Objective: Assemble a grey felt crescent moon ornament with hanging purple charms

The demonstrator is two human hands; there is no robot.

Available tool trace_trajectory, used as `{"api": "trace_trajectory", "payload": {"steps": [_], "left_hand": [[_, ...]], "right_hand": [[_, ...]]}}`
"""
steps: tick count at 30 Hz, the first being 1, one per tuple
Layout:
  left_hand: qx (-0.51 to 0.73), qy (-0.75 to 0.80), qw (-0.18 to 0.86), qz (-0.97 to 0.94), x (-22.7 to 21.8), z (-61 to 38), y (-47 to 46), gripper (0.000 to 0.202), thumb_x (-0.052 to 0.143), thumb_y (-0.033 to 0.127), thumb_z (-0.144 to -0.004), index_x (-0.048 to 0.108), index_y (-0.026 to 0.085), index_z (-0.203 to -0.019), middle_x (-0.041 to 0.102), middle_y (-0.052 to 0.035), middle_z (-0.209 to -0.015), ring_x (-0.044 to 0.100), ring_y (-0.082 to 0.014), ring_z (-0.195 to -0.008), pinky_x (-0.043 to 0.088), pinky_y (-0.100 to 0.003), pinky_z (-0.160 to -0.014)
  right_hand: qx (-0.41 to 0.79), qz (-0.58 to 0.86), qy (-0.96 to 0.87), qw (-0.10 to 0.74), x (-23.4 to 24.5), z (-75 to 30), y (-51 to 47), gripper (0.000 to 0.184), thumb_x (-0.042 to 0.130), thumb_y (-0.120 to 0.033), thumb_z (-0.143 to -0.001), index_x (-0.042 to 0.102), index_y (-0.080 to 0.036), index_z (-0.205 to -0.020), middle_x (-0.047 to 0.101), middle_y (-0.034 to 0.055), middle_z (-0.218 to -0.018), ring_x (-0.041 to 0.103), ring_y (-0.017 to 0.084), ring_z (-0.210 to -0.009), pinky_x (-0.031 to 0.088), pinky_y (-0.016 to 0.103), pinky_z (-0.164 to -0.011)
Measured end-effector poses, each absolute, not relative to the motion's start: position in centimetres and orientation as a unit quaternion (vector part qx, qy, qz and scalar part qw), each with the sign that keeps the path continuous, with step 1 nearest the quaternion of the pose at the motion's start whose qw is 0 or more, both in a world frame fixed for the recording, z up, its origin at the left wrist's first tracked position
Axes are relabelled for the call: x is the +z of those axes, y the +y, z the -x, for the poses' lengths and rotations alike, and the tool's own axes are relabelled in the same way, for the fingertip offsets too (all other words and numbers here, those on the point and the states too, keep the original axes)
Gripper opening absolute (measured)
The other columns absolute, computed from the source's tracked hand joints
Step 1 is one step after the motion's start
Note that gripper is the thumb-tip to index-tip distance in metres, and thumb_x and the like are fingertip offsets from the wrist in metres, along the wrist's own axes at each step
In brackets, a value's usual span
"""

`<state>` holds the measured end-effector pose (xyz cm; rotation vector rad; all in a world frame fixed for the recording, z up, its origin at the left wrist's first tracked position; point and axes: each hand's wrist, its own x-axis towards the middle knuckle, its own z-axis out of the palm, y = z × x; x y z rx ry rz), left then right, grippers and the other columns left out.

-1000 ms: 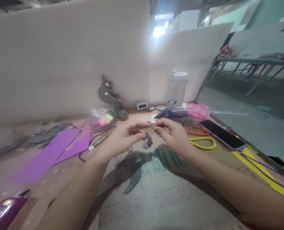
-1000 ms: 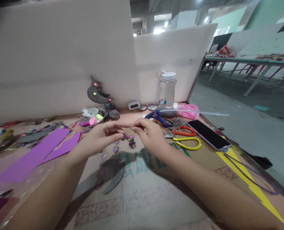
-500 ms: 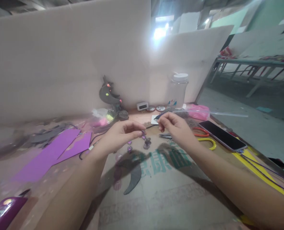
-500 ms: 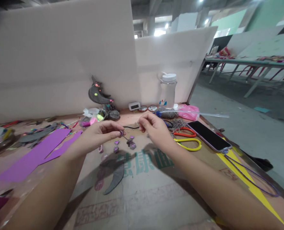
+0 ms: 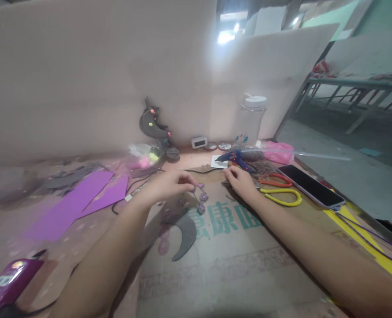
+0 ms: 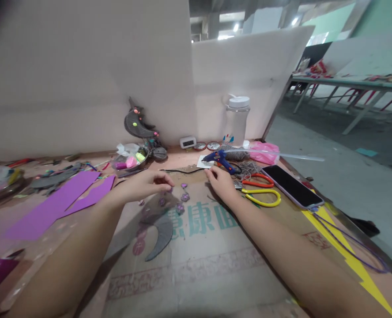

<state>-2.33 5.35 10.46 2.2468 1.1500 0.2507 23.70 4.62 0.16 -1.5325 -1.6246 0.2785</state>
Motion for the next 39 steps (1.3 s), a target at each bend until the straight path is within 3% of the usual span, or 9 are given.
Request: {"api": "trace_trajectory", "payload": {"steps": [4, 10, 15, 18, 22, 26, 30, 35, 39], "left_hand": [[0.123, 0.469, 0.253, -0.837, 6.9, 2.1, 8.0, 0.023, 0.057, 0.03, -0.082, 0.072, 0.018, -0.094, 0.076, -0.0054, -0.095, 0.068, -0.0232, -0.088, 0.049, -0.03, -0.075], [0.133, 0.47, 0.226, -0.843, 3.5, 1.8, 9.6, 0.023, 0.055, 0.029, -0.084, 0.073, 0.019, -0.093, 0.077, -0.0042, -0.094, 0.068, -0.0216, -0.089, 0.05, -0.028, -0.079], [0.141, 0.486, 0.185, -0.842, 4.7, 2.7, 9.7, 0.032, 0.051, 0.032, -0.088, 0.071, 0.018, -0.108, 0.074, -0.0076, -0.107, 0.067, -0.0233, -0.095, 0.049, -0.03, -0.082], [0.139, 0.494, 0.164, -0.842, 6.6, 3.7, 9.4, 0.03, 0.053, 0.032, -0.086, 0.071, 0.019, -0.105, 0.073, -0.0079, -0.111, 0.066, -0.0246, -0.099, 0.048, -0.03, -0.083], [0.1, 0.483, 0.17, -0.853, 8.0, 4.8, 8.6, 0.029, 0.051, 0.035, -0.087, 0.07, 0.024, -0.106, 0.074, -0.0038, -0.107, 0.068, -0.0212, -0.088, 0.048, -0.027, -0.072], [0.031, 0.469, 0.174, -0.865, 7.3, 4.6, 8.0, 0.024, 0.064, 0.035, -0.076, 0.071, 0.025, -0.097, 0.075, -0.0021, -0.093, 0.067, -0.0194, -0.071, 0.043, -0.025, -0.059], [-0.024, 0.458, 0.159, -0.874, 5.9, 4.0, 8.2, 0.032, 0.076, 0.033, -0.062, 0.069, 0.023, -0.091, 0.073, -0.0042, -0.091, 0.066, -0.024, -0.083, 0.043, -0.026, -0.064], [-0.05, 0.45, 0.153, -0.878, 5.2, 4.0, 8.4, 0.049, 0.079, 0.043, -0.059, 0.064, 0.022, -0.101, 0.071, -0.0054, -0.101, 0.066, -0.0261, -0.089, 0.043, -0.027, -0.067], [-0.051, 0.447, 0.148, -0.88, 5.5, 4.0, 8.1, 0.052, 0.079, 0.045, -0.059, 0.064, 0.023, -0.103, 0.071, -0.0053, -0.103, 0.065, -0.0262, -0.091, 0.043, -0.028, -0.068]], "right_hand": [[0.117, 0.621, -0.655, 0.414, 0.1, -23.7, 4.7, 0.033, 0.048, -0.043, -0.09, 0.057, -0.02, -0.067, 0.062, 0.0025, -0.064, 0.054, 0.018, -0.064, 0.036, 0.028, -0.061], [0.124, 0.624, -0.658, 0.403, -0.1, -23.6, 4.8, 0.032, 0.048, -0.043, -0.09, 0.063, -0.019, -0.074, 0.066, 0.0035, -0.069, 0.057, 0.019, -0.066, 0.037, 0.028, -0.063], [0.132, 0.625, -0.656, 0.403, -0.3, -23.7, 4.9, 0.03, 0.049, -0.041, -0.089, 0.066, -0.019, -0.08, 0.068, 0.0039, -0.07, 0.06, 0.02, -0.067, 0.039, 0.029, -0.063], [0.137, 0.622, -0.655, 0.406, -0.3, -23.8, 4.9, 0.028, 0.049, -0.04, -0.089, 0.066, -0.019, -0.083, 0.069, 0.0041, -0.071, 0.061, 0.02, -0.068, 0.041, 0.029, -0.064], [0.133, 0.617, -0.658, 0.411, -0.2, -23.8, 4.9, 0.027, 0.049, -0.039, -0.089, 0.066, -0.019, -0.086, 0.069, 0.0047, -0.075, 0.061, 0.02, -0.07, 0.042, 0.03, -0.067], [0.126, 0.613, -0.662, 0.413, -0.2, -23.8, 4.9, 0.028, 0.049, -0.039, -0.089, 0.067, -0.018, -0.086, 0.069, 0.0051, -0.075, 0.06, 0.02, -0.07, 0.042, 0.03, -0.066], [0.122, 0.613, -0.664, 0.411, -0.2, -23.8, 5.0, 0.028, 0.049, -0.039, -0.089, 0.067, -0.018, -0.085, 0.069, 0.0049, -0.073, 0.059, 0.02, -0.068, 0.041, 0.03, -0.065], [0.123, 0.615, -0.665, 0.406, -0.2, -23.9, 5.0, 0.027, 0.049, -0.038, -0.088, 0.068, -0.018, -0.087, 0.07, 0.0045, -0.075, 0.06, 0.02, -0.07, 0.041, 0.03, -0.066], [0.125, 0.617, -0.664, 0.404, -0.3, -23.9, 5.0, 0.027, 0.049, -0.037, -0.089, 0.068, -0.018, -0.088, 0.07, 0.0043, -0.074, 0.06, 0.02, -0.069, 0.042, 0.03, -0.066]]}}
